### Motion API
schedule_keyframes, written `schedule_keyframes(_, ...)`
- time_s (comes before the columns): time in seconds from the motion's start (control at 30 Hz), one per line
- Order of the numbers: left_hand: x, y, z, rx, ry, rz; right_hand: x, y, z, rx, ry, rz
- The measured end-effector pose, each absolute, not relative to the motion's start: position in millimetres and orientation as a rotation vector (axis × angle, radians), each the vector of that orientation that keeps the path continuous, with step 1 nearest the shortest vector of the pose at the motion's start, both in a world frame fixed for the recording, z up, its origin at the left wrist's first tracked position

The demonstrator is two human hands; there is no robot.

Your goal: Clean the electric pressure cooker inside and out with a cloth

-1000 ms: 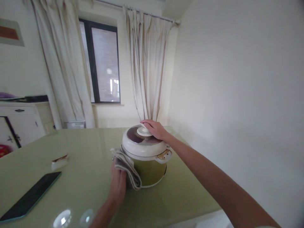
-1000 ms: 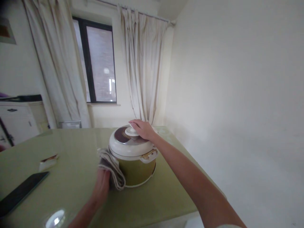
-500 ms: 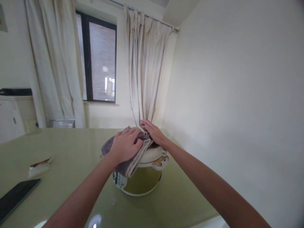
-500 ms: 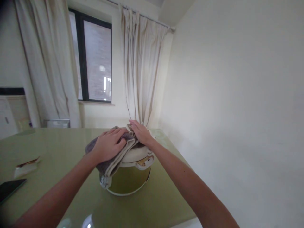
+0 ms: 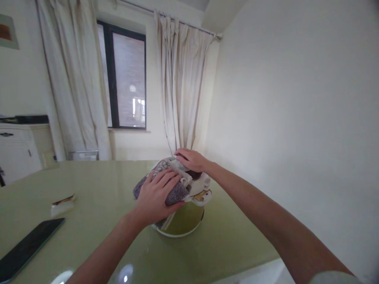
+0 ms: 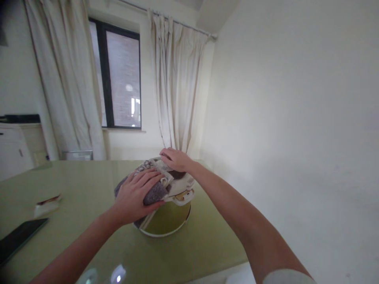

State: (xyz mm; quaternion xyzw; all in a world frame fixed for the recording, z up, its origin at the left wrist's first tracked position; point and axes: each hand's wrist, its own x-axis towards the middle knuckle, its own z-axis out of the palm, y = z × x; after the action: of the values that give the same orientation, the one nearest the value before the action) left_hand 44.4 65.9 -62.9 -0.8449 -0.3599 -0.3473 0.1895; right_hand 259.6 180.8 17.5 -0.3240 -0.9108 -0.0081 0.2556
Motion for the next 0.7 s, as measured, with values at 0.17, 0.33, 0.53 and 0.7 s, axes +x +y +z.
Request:
schedule_keyframes(0.17, 37, 79, -64, -2.434, -0.975, -1.093, 253, 178, 16, -1.072, -2.362, -0.231)
schedule_keyframes(0.33, 24, 119, -44, -2.543, -1.195, -1.422, 250, 187, 2, -0.837, -2.371, -0.156)
schedule_keyframes(0.53, 3, 154, -39, -2.606, -1.563, -1.851, 251, 199, 9, -0.583, -2.530, -0.089)
schedule_keyframes(0.7, 16, 123, -57, -2.362, -1.358, -1.808, 248, 201, 9, -0.592, -2.529, -0.110)
